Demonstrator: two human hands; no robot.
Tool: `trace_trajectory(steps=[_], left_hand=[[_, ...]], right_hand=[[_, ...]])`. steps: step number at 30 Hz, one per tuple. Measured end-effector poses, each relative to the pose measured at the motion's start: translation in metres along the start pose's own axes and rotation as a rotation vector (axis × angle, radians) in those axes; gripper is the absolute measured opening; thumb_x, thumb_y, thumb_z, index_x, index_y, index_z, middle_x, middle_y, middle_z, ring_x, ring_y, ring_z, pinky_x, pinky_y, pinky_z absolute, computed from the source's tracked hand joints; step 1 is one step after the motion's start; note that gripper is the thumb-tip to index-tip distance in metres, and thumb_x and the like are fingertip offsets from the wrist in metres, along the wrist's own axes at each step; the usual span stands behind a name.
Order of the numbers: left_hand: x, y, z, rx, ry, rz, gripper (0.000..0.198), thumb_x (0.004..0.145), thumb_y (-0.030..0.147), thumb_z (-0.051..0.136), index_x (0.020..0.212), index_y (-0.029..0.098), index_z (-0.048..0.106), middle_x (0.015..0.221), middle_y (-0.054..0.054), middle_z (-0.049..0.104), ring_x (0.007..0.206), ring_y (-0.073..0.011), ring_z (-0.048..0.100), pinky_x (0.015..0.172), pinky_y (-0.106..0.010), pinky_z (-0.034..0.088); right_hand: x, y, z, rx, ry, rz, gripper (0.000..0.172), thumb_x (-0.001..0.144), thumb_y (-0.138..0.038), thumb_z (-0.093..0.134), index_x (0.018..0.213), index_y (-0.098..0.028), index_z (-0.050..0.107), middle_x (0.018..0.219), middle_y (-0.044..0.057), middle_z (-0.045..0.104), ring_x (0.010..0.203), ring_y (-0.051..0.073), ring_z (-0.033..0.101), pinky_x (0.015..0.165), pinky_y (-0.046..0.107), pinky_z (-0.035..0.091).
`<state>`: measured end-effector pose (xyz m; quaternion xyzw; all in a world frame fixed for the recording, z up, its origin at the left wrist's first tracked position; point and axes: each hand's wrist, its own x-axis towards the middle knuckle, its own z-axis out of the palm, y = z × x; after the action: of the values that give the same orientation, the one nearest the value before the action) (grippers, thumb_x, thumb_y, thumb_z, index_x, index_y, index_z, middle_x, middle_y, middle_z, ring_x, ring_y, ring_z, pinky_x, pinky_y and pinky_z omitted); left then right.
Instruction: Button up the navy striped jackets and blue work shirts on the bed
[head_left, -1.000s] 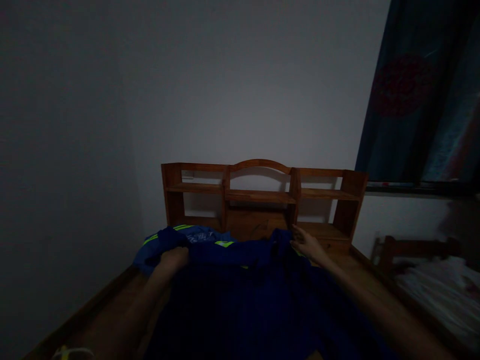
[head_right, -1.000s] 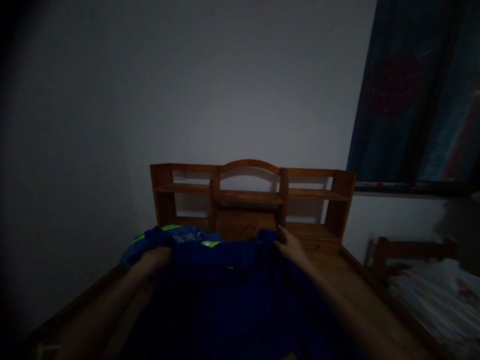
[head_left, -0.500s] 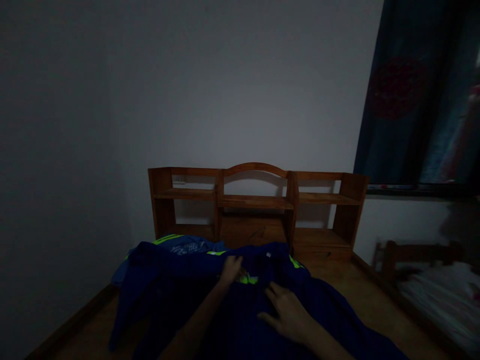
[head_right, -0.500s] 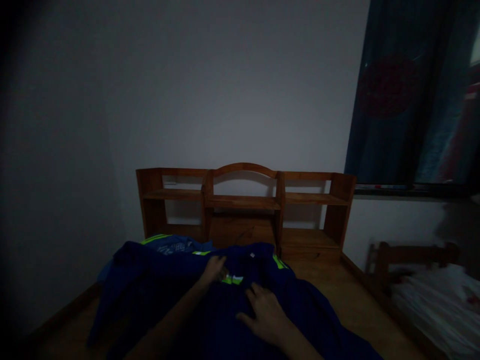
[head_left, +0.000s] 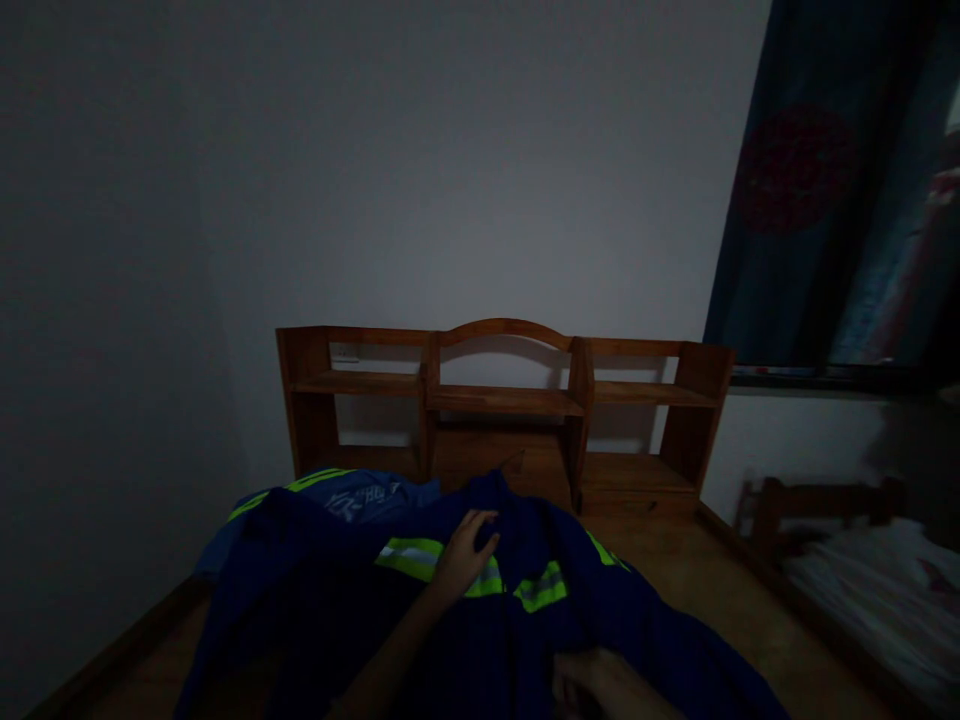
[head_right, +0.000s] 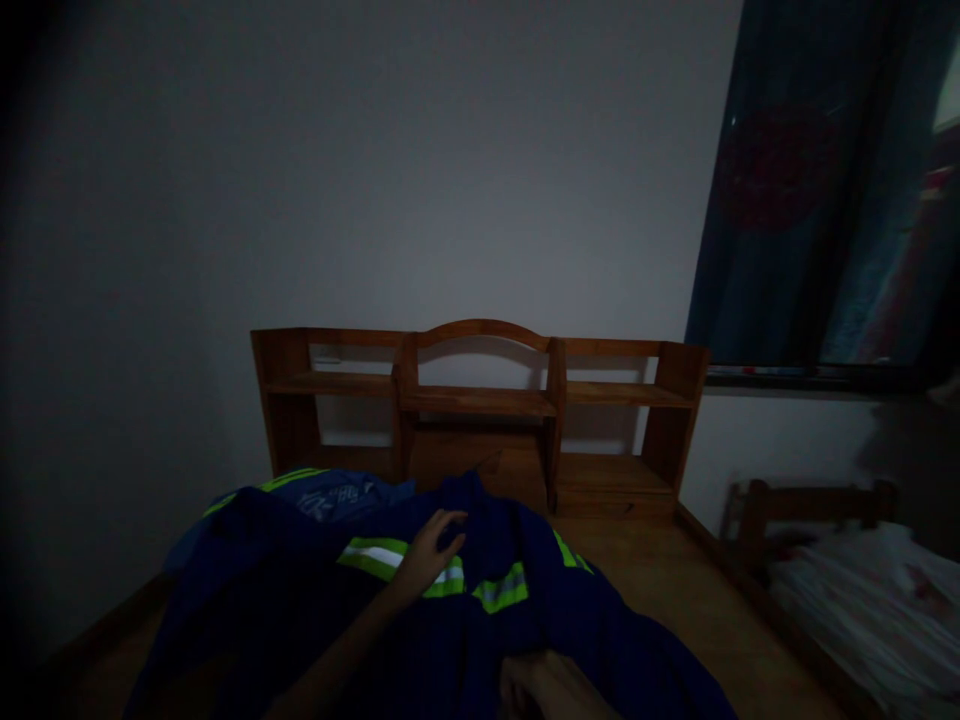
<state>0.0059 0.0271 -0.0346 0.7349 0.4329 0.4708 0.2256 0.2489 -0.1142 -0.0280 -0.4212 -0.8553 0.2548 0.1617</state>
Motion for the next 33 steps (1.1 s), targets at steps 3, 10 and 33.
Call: trace_trajectory(steps=[3,10,33], left_hand=[[-0.019,-0.003,0.006,0.124,0.023,0.002,0.018,0.082,0.030,0.047,0.090,0.024,0.063,0.089,-0.005,0.060,0.088,-0.0191,0.058,0.082,-0.030,0.045],[-0.027,-0.015,0.002,0.054,-0.116,-0.053,0.025,0.082,0.039,0.051,0.080,0.020,0.066,0.082,-0.004,0.060,0.081,-0.0168,0.057,0.075,-0.026,0.043],[-0.038,-0.004,0.003,-0.168,-0.610,-0.166,0.035,0.056,0.038,0.078,0.077,0.014,0.064,0.069,0.002,0.060,0.066,-0.0125,0.054,0.059,-0.020,0.037]], right_hand=[[0.021,-0.006,-0.010,0.124,0.155,-0.028,0.034,0.079,-0.022,0.042,0.107,-0.030,0.059,0.104,0.001,0.063,0.092,0.017,0.060,0.081,0.027,0.046],[0.117,0.031,-0.021,0.646,0.424,0.245,0.077,0.072,-0.022,0.041,0.144,-0.031,0.014,0.138,0.010,0.040,0.064,0.011,0.061,0.057,0.027,0.051],[0.093,0.027,0.008,0.446,0.156,-0.031,0.019,0.065,-0.011,0.064,0.083,-0.016,0.062,0.069,-0.003,0.057,0.062,0.009,0.049,0.054,0.017,0.035]])
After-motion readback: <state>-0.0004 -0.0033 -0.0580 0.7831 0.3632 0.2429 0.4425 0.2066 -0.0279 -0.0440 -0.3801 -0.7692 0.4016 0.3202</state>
